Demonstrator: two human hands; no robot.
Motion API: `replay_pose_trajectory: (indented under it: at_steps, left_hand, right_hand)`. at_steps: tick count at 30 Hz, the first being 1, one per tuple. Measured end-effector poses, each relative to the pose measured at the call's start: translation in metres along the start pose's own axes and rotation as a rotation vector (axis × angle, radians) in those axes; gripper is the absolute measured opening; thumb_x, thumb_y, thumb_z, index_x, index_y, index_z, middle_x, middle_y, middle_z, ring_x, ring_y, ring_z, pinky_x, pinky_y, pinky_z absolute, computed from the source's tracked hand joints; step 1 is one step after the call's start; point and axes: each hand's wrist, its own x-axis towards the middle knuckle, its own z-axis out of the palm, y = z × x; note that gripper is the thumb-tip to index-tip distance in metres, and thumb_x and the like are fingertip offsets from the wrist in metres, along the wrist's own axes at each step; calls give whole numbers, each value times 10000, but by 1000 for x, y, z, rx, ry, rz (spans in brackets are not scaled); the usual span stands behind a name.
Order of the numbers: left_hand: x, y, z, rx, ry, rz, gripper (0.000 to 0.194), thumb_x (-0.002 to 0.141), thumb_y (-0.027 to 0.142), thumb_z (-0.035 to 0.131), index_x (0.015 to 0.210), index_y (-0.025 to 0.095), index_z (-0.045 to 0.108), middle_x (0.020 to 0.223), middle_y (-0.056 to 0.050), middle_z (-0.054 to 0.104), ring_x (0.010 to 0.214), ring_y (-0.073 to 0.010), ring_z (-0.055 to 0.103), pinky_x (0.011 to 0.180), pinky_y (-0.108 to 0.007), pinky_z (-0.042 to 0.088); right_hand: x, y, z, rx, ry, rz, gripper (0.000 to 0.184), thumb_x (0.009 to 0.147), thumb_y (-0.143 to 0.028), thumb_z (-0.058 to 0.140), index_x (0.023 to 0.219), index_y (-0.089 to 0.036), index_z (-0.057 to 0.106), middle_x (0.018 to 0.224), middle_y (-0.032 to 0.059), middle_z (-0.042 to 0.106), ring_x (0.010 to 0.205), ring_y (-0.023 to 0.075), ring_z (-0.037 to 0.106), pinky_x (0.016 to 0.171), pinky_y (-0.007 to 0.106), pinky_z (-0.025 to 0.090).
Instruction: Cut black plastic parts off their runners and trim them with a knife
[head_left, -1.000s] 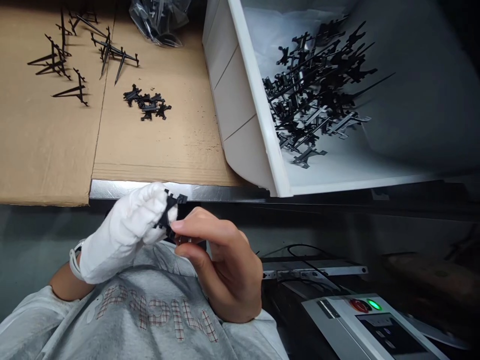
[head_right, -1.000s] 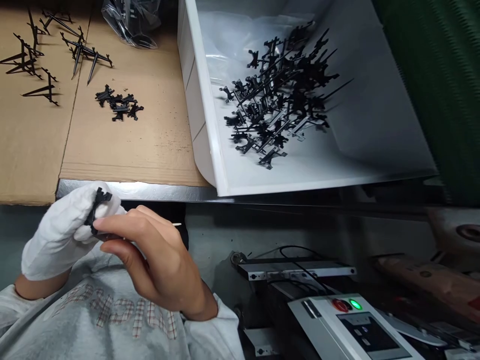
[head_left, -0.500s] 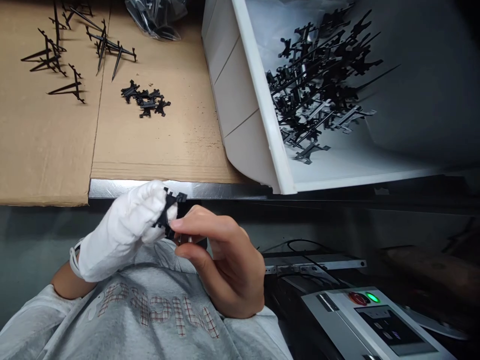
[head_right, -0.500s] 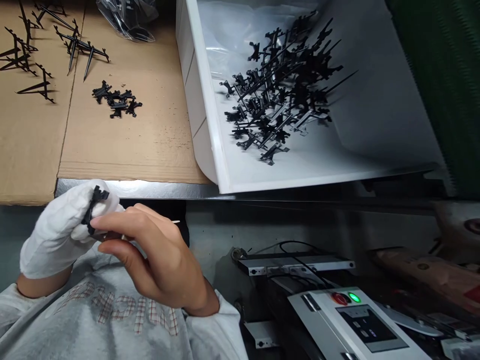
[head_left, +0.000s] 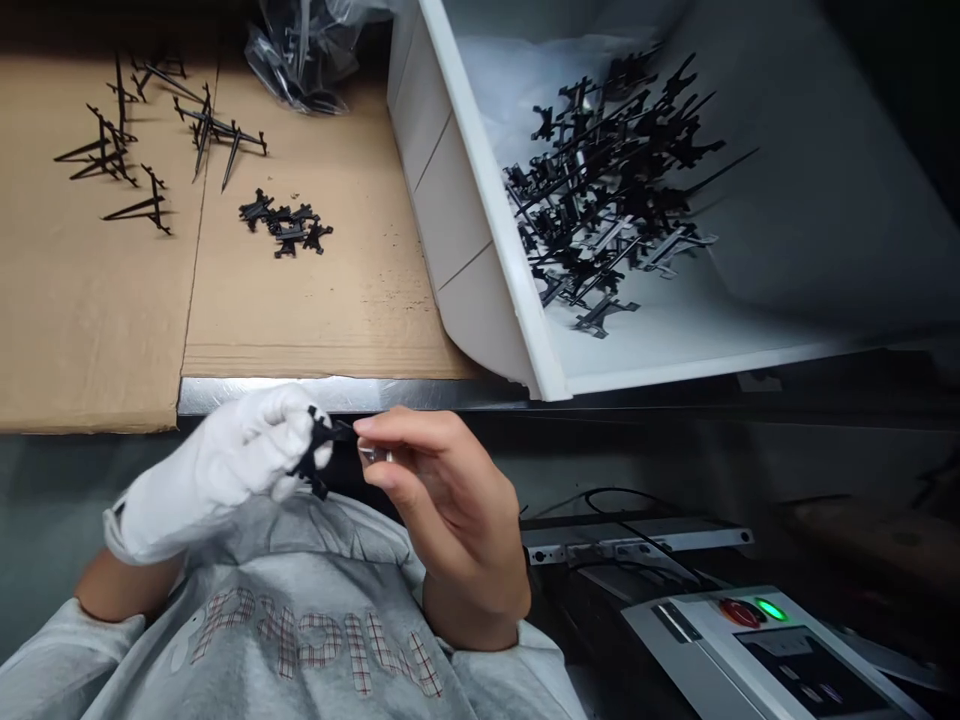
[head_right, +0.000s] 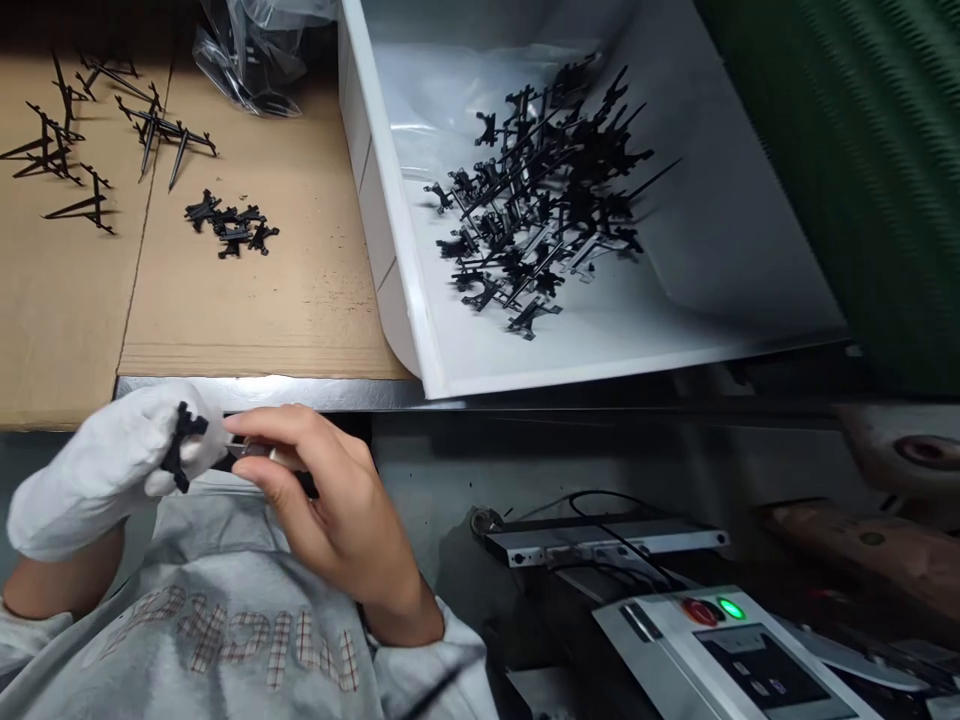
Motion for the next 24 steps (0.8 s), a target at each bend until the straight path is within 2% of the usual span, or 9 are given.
replay_pose_trajectory:
  at_steps: [3,5,7,9,11,14,17,20,24]
  left_hand:
    - [9,17,-23,348,99,116,322,881,440,752,681,200,674,658,-17,637,598,-142,555,582,-239,433]
    - [25,29,-41,634,297,211,235,888,395,690,758,202,725,821,-51,737,806,-189,654,766,-261,483]
    - [49,38,-58,998,428,163,254,978,378,590,881,199,743,1025,-86,774,1000,-236,667,946,-314,459]
    - [75,44,-75,1205,472,110,310,998,438,539,850,215,695,947,-92,757,893,-256,642,862,-349,435]
    - [96,46,-87,1272,485,100,300,1002,418,540,822,223,681,874,-97,735,822,-267,606,815,-367,405]
    - [107,49,-94,1298,481,160,199,973,387,616,847,256,697,742,-40,648,714,-241,507,737,-345,336]
    - [100,58,-85,1065,525,385,204,933,418,703,794,280,645,638,25,448,688,-207,426,692,-290,290]
    - [100,76,-58,978,291,408,243,991,485,635,836,297,647,601,47,464,759,-207,572,684,-245,385]
    - [127,101,14,824,-19,328,267,1023,481,553,890,291,686,618,59,576,785,-194,668,688,-235,468]
  right_hand:
    - [0,6,-10,-34,5,29,284,1056,-149,727,1283,-313,775,1066,13,828,926,156,804,794,236,663]
    - [1,10,-16,-50,34,48,289,1047,-133,724,1260,-320,781,1051,1,824,925,146,807,805,223,670]
    - [1,14,-20,-57,65,57,281,1037,-123,722,1230,-318,785,1039,-6,825,909,137,805,802,213,672]
    - [2,17,-21,-68,83,60,252,1035,-127,711,1203,-301,784,1039,3,835,903,143,809,807,225,682]
    - [2,19,-22,-81,79,71,203,1044,-154,697,1185,-275,777,1039,22,842,904,156,813,832,254,691]
    - [0,20,-26,-63,46,120,152,1061,-221,682,1188,-249,761,1059,47,833,923,162,808,840,267,685]
    - [-4,24,-32,-5,5,195,171,1064,-261,664,1219,-228,730,1034,49,800,879,146,780,790,252,653]
    - [-8,30,-40,70,-29,284,194,1068,-304,642,1233,-215,692,883,8,733,789,140,731,751,263,615]
    - [-13,40,-47,146,-17,376,219,1057,-353,643,1228,-218,670,820,-9,699,790,158,702,772,301,593]
